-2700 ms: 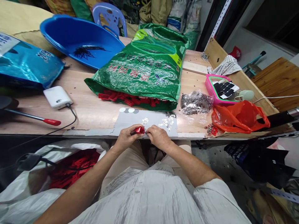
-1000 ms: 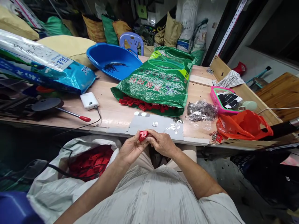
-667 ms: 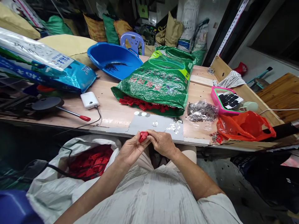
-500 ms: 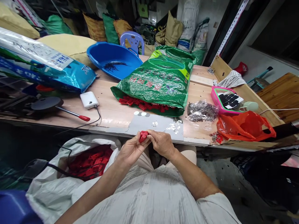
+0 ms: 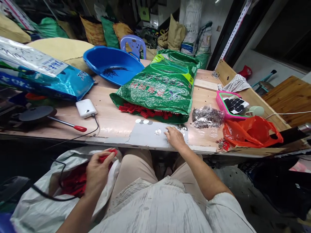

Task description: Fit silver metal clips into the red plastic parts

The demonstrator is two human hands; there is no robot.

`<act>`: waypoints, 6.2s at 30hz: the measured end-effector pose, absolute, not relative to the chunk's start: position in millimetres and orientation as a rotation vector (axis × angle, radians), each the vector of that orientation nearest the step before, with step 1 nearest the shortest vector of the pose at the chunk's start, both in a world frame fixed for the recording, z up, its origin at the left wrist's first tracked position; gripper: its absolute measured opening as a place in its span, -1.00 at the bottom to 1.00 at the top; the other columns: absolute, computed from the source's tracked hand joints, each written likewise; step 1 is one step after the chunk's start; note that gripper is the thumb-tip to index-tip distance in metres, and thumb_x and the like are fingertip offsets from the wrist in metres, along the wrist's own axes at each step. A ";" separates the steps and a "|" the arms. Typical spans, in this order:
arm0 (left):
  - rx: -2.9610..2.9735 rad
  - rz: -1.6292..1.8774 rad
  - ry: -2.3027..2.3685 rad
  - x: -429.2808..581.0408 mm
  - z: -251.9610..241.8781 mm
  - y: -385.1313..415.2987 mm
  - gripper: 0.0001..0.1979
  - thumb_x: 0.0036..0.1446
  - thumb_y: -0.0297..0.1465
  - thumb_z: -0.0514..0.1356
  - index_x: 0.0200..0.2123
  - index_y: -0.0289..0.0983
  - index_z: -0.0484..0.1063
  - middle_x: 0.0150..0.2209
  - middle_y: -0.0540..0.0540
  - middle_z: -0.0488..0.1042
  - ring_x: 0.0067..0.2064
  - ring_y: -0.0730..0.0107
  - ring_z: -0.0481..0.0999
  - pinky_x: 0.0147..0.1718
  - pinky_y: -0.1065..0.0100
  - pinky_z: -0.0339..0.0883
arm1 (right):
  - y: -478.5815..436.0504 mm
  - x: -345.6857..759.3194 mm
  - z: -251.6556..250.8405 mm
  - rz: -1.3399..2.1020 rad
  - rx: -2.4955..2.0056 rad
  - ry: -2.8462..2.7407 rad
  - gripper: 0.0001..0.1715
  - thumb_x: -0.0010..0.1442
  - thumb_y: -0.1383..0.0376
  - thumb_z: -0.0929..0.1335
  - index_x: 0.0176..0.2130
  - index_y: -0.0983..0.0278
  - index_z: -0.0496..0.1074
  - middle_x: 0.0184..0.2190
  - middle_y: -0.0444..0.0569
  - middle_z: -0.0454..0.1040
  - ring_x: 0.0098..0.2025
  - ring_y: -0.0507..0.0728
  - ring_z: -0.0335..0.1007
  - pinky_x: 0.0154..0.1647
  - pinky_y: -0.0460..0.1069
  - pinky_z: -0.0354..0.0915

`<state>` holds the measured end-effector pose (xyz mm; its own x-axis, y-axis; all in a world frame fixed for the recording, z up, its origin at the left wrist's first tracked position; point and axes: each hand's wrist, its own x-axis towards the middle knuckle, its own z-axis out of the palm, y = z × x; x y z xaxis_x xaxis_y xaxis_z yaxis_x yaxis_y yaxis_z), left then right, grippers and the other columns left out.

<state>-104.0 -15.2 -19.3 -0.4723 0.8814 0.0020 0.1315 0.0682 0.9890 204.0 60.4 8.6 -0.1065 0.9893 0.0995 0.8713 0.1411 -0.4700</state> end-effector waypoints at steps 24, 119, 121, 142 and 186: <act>1.710 1.412 1.807 -79.4 -40.9 -6.3 -0.73 0.12 -0.23 0.21 -0.14 -0.22 0.41 -0.04 -0.19 0.43 0.15 0.06 0.34 0.19 -0.01 0.14 | 159.3 194.3 26.7 0.521 -2.302 -1.945 -0.56 0.22 0.09 0.27 -0.08 0.31 0.52 -0.02 0.21 0.52 0.01 0.30 0.45 -0.08 0.06 0.29; 1.622 1.401 1.192 7.2 13.0 -26.1 -0.76 -0.05 -0.41 0.39 -0.24 -0.13 0.56 -0.25 -0.04 0.61 -0.09 0.17 0.58 0.24 -0.05 0.19 | -16.1 180.1 23.7 0.513 -1.150 -1.968 -0.87 0.30 0.33 0.26 -0.24 0.20 0.41 -0.35 -0.03 0.47 -0.28 0.10 0.41 -0.23 -0.01 0.33; 1.663 1.377 1.198 6.9 11.9 -26.0 -0.78 -0.01 -0.39 0.37 -0.23 -0.13 0.55 -0.24 -0.04 0.61 -0.09 0.18 0.58 0.25 -0.05 0.18 | -17.0 180.5 25.1 0.478 -1.163 -1.960 -0.87 0.30 0.33 0.26 -0.26 0.20 0.40 -0.36 -0.02 0.46 -0.28 0.10 0.40 -0.23 -0.01 0.33; 2.259 1.657 1.066 9.4 6.8 -20.7 -0.66 0.04 -0.52 0.33 -0.08 -0.25 0.41 -0.27 -0.03 0.60 -0.21 0.35 0.62 0.06 0.08 0.48 | -19.3 184.9 28.3 0.514 -1.114 -2.051 -0.87 0.31 0.39 0.25 -0.32 0.23 0.30 -0.41 -0.06 0.35 -0.35 0.08 0.32 -0.32 -0.04 0.26; 2.218 1.579 1.130 9.6 -1.0 -23.2 -0.73 0.13 -0.43 0.28 -0.08 -0.21 0.40 -0.25 -0.04 0.61 -0.16 0.30 0.63 0.04 0.05 0.49 | -12.7 198.4 27.4 1.047 -1.363 -1.743 -0.82 0.23 0.17 0.32 -0.28 0.25 0.40 -0.36 -0.13 0.45 -0.35 0.03 0.30 -0.31 -0.09 0.22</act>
<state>9.6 -23.2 -1.0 0.1407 0.6745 0.7248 0.4683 -0.6903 0.5515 198.4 -12.7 27.4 -0.2204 0.9748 0.0338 0.4277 0.1277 -0.8948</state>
